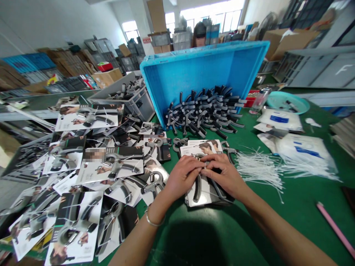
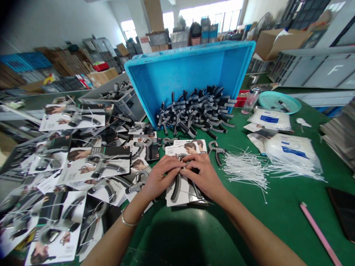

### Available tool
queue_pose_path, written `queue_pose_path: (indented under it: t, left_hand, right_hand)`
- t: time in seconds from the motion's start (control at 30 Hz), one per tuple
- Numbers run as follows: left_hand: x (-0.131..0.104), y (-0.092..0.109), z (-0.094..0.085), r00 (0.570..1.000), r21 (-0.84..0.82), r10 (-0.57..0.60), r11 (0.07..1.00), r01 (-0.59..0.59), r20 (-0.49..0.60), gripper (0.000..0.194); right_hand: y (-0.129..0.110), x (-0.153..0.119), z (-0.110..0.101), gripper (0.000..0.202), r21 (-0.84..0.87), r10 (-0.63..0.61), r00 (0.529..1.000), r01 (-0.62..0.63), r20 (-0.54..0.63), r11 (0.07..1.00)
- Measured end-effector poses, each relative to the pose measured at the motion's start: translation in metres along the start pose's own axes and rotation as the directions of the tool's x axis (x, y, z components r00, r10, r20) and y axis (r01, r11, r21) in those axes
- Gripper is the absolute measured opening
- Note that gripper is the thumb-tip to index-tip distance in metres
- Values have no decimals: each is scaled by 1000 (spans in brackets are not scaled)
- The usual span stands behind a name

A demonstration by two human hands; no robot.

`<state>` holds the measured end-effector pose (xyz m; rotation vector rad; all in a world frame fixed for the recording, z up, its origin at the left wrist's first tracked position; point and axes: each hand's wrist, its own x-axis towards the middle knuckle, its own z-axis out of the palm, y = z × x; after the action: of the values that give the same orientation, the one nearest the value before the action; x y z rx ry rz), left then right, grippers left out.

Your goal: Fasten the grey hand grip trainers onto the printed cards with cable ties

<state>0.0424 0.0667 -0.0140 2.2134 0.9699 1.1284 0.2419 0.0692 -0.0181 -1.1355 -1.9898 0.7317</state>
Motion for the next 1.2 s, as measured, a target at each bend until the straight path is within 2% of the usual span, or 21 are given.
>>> queue_pose_path:
  t: [0.07,0.2,0.3,0.4,0.47,0.57,0.63,0.67,0.7,0.77,0.83,0.87,0.93,1.0,1.03,1.07,1.13,1.2]
  left_hand:
    - [5,9,-5,996,-51,-88,995,88,10,14]
    - [10,17,-6,977,-44,-210,977,211,26,6]
    - [7,15,-3,958,-113,-288,951,286,6,5]
    - [4,12,-4,968,-123,-247,961,249,30,7]
    - [4,12,-7,978,-96,-201,974,205,50,9]
    - [4,14,-11,977,46,-196,979,200,-81,11]
    - [2,19,-8,961,183,-180,958,219,-210,12]
    - [0,23,-4,960,247,-152,946,211,-235,13]
    - [-2,28,2,968,306,-110,935,177,-224,13]
    - [-9,38,13,993,404,3,913,47,-122,14]
    - [-16,46,19,996,440,84,894,-82,14,15]
    - [-19,49,19,995,424,87,900,-100,49,15]
    - [-22,49,13,1000,334,17,943,-16,0,13]
    - [-22,47,7,986,217,-87,969,117,-140,14]
    - [-22,46,5,978,193,-109,971,143,-177,14]
    - [-22,47,5,982,214,-96,968,130,-165,14]
    - [-21,52,10,1000,359,-30,933,31,-9,14]
    - [-24,62,16,986,503,-40,863,-49,165,15]
  right_hand:
    - [2,1,-1,17,-31,-26,999,27,35,999]
    - [3,3,-6,8,-34,-86,986,92,139,995]
    - [2,3,-5,13,-5,-86,989,88,117,996]
    - [1,2,-3,16,3,-93,992,93,80,996]
    - [1,2,-4,12,-1,-100,990,101,102,995]
    - [3,2,-7,14,16,-91,988,90,125,996]
    - [3,3,-7,21,29,-69,993,66,95,997]
    - [3,3,-6,22,32,-58,996,56,71,998]
    - [2,4,-4,23,35,-48,998,47,47,998]
    - [1,5,-1,24,50,-40,999,39,16,998]
    - [0,5,3,23,72,-46,999,45,10,996]
    - [0,5,4,22,77,-50,999,49,13,996]
    - [-1,5,4,19,77,-51,999,50,15,996]
    - [-2,5,5,14,79,-45,999,44,16,996]
    - [-2,6,5,13,88,-44,999,43,20,995]
    - [-2,7,6,12,101,-44,999,41,29,994]
    - [-1,10,7,9,124,-49,997,42,59,991]
    - [0,13,8,6,130,-64,994,51,94,990]
